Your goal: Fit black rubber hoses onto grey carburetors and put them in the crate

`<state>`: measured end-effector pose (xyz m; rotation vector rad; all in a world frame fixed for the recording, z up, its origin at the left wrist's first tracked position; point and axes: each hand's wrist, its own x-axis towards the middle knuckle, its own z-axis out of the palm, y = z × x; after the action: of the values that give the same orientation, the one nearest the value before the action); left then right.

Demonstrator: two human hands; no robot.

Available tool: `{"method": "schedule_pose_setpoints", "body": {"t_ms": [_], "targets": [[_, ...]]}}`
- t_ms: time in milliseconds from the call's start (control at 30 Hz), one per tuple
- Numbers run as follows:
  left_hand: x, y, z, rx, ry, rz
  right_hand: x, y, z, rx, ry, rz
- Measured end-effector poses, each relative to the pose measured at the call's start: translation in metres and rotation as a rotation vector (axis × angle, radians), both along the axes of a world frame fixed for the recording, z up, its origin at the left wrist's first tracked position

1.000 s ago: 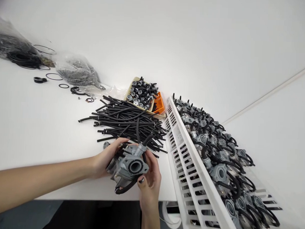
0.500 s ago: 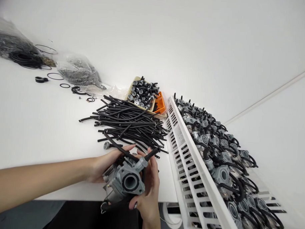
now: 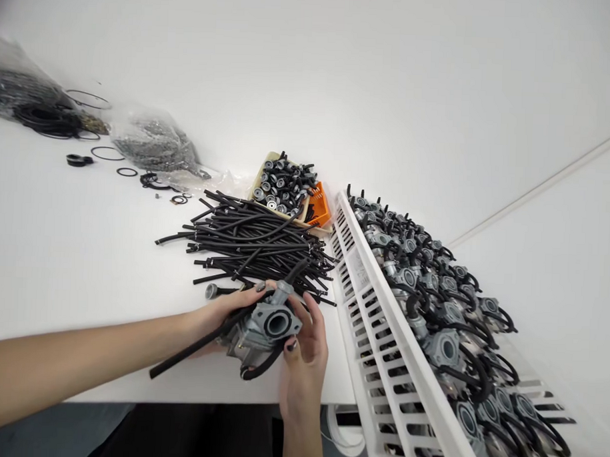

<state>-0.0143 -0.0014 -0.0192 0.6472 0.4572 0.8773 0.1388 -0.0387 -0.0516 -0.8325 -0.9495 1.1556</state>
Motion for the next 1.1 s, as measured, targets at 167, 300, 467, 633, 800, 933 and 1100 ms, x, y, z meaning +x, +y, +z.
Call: {"method": "schedule_pose_setpoints", "body": {"t_ms": [167, 300, 467, 633, 800, 933, 1100], "targets": [[-0.001, 0.005, 0.003, 0.124, 0.056, 0.103, -0.001, 0.003, -0.001, -0.067, -0.036, -0.178], [-0.002, 0.007, 0.008, 0.218, 0.2, 0.318, -0.002, 0.003, 0.001, -0.051, -0.078, -0.2], [-0.003, 0.011, 0.007, 0.308, 0.361, 0.494, -0.003, 0.0, 0.002, -0.035, -0.233, -0.176], [-0.006, 0.013, 0.006, 0.404, 0.528, 0.63, -0.01, -0.006, 0.007, -0.043, -0.481, 0.063], [-0.007, 0.008, 0.009, 0.454, 0.563, 0.628, -0.014, -0.007, 0.013, 0.035, -0.584, 0.078], [-0.006, 0.008, 0.007, 0.428, 0.576, 0.618, -0.013, -0.007, 0.013, 0.055, -0.651, 0.082], [-0.004, 0.01, 0.004, 0.395, 0.581, 0.627, -0.013, -0.009, 0.008, 0.071, -0.647, -0.025]]}}
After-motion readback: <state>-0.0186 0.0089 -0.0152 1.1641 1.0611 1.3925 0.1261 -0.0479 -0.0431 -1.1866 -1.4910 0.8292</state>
